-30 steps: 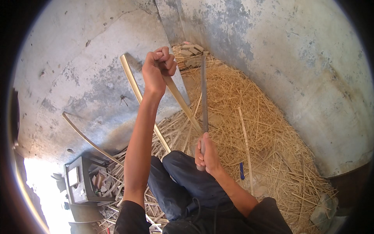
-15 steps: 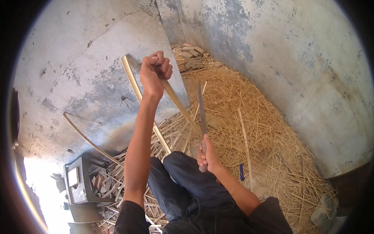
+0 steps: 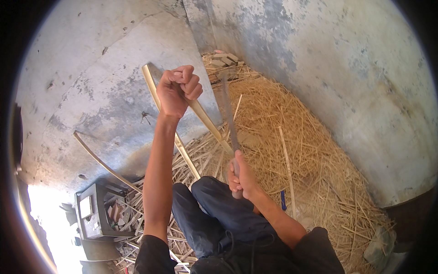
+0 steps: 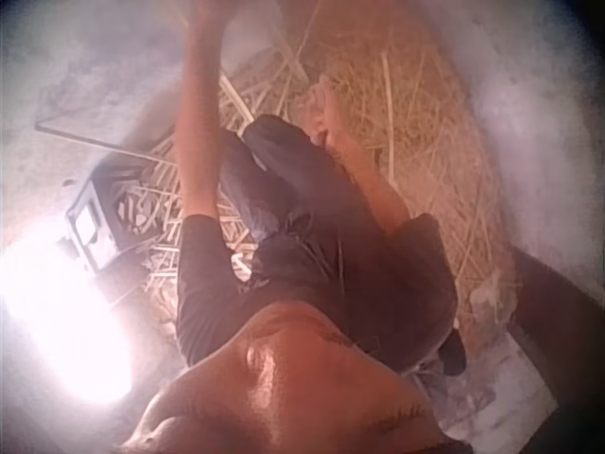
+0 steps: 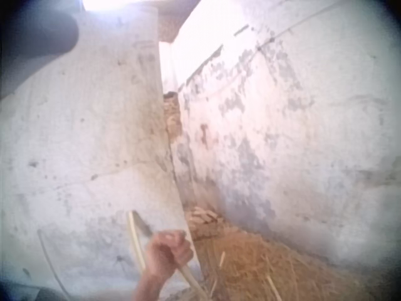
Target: The person sits on the floor and uses a knife to split long bamboo strips into thinner slats. They hold the bamboo against their leg and use a blue-handled knife to carefully shave and separate the material, occasionally switching to a larger blade to split the strips further.
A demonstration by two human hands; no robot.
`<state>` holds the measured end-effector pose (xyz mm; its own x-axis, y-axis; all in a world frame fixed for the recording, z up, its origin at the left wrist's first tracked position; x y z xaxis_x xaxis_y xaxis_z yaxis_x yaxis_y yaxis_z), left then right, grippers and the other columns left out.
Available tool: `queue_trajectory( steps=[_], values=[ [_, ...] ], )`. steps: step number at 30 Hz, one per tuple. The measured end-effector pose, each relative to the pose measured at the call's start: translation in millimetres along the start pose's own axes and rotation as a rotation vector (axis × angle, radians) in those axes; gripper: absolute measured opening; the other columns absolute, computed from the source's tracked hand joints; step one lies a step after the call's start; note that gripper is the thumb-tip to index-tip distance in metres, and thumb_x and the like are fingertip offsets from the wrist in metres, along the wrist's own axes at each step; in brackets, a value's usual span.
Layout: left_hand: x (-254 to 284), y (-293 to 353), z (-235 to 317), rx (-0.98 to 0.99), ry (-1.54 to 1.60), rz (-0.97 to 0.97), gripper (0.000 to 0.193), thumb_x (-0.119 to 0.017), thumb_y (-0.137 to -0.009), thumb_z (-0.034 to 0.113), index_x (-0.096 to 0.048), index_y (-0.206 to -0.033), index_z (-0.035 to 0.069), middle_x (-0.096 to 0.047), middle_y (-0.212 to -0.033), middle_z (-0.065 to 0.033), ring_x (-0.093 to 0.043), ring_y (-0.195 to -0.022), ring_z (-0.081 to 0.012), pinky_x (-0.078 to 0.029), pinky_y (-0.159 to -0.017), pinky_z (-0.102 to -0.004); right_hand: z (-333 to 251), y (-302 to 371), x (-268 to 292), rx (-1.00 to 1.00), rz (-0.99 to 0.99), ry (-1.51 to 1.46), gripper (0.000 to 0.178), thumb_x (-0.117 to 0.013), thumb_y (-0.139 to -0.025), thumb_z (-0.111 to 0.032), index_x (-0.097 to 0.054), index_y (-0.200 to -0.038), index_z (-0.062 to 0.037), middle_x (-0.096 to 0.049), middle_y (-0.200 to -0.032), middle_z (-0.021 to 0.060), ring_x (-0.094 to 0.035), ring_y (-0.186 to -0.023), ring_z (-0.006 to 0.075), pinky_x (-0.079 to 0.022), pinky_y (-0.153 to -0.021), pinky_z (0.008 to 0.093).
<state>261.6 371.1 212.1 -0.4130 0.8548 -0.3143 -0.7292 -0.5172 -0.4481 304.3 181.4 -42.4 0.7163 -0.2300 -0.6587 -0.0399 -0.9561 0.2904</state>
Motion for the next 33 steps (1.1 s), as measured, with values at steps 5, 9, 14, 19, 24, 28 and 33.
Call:
queue_trajectory(
  steps=[5, 9, 14, 19, 24, 28, 33],
  values=[
    [-12.4, -4.2, -2.6, -0.001, -0.010, -0.008, 0.027, -0.044, -0.086, 0.023, -0.026, -0.069, 0.015, -0.021, -0.059, 0.0032, -0.017, -0.053, -0.0119, -0.018, -0.050, -0.0312, -2.4, -5.3, 7.1, 0.161, -0.039, 0.033, 0.061, -0.041, -0.105, -0.070, -0.043, -0.087, -0.0115, -0.035, -0.052, -0.0028, -0.031, -0.036, 0.0090, -0.031, -0.036, 0.0289],
    [-10.5, -3.3, -0.4, -0.024, 0.012, -0.004, 0.027, -0.044, -0.086, 0.023, -0.025, -0.068, 0.015, -0.020, -0.060, 0.0036, -0.017, -0.054, -0.0118, -0.018, -0.050, -0.0312, 45.1, -13.0, 36.1, -0.185, 0.026, 0.122, 0.061, -0.038, -0.107, -0.068, -0.044, -0.085, -0.0119, -0.034, -0.051, -0.0033, -0.028, -0.035, 0.0081, -0.031, -0.035, 0.0281],
    [-14.8, -5.2, -6.1, -0.009, -0.014, -0.003, 0.028, -0.044, -0.086, 0.022, -0.025, -0.068, 0.015, -0.021, -0.060, 0.0035, -0.017, -0.054, -0.0116, -0.018, -0.049, -0.0314, -17.4, -6.4, -1.4, 0.059, 0.038, 0.153, 0.061, -0.039, -0.107, -0.068, -0.044, -0.085, -0.0118, -0.035, -0.052, -0.0034, -0.030, -0.035, 0.0082, -0.032, -0.035, 0.0278],
    [-26.1, -9.0, -10.3, -0.029, -0.018, -0.011, 0.028, -0.044, -0.086, 0.022, -0.026, -0.066, 0.015, -0.021, -0.060, 0.0034, -0.017, -0.054, -0.0114, -0.018, -0.049, -0.0313, -39.4, -2.0, -10.3, 0.380, 0.040, 0.117, 0.061, -0.040, -0.106, -0.069, -0.044, -0.088, -0.0112, -0.036, -0.052, -0.0031, -0.032, -0.036, 0.0089, -0.033, -0.036, 0.0288],
    [-15.9, -2.4, -5.2, -0.050, 0.007, -0.003, 0.028, -0.044, -0.087, 0.023, -0.027, -0.066, 0.015, -0.020, -0.060, 0.0033, -0.017, -0.054, -0.0114, -0.019, -0.049, -0.0312, 47.4, -22.0, 42.4, -0.194, 0.141, 0.170, 0.061, -0.041, -0.106, -0.069, -0.044, -0.086, -0.0106, -0.036, -0.053, -0.0026, -0.032, -0.036, 0.0103, -0.034, -0.038, 0.0310],
    [-13.5, -3.6, -2.6, -0.062, -0.081, 0.010, 0.028, -0.043, -0.088, 0.024, -0.026, -0.068, 0.015, -0.021, -0.061, 0.0028, -0.018, -0.055, -0.0115, -0.020, -0.051, -0.0309, 44.6, -21.9, 37.9, -0.159, 0.165, 0.235, 0.059, -0.044, -0.108, -0.063, -0.044, -0.081, -0.0107, -0.038, -0.053, -0.0019, -0.035, -0.037, 0.0115, -0.036, -0.040, 0.0331],
    [-13.1, 1.3, 4.2, -0.054, -0.243, 0.359, 0.026, -0.041, -0.089, 0.025, -0.025, -0.071, 0.015, -0.022, -0.064, 0.0023, -0.020, -0.057, -0.0117, -0.019, -0.052, -0.0317, 34.8, -46.4, 78.5, 0.361, 0.305, 0.920, 0.065, -0.044, -0.109, -0.060, -0.056, -0.075, -0.0059, -0.047, -0.055, 0.0014, -0.046, -0.041, 0.0166, -0.037, -0.043, 0.0368]
  ],
)
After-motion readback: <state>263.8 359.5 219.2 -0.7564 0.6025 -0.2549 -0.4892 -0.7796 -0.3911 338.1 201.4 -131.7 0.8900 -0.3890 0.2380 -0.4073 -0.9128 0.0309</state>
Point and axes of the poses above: each hand's wrist, its own y-axis away from the middle knuckle, its own x-axis out of the back of the hand, z = x × y, the point moved 8 cm from there along -y, towards the middle knuckle
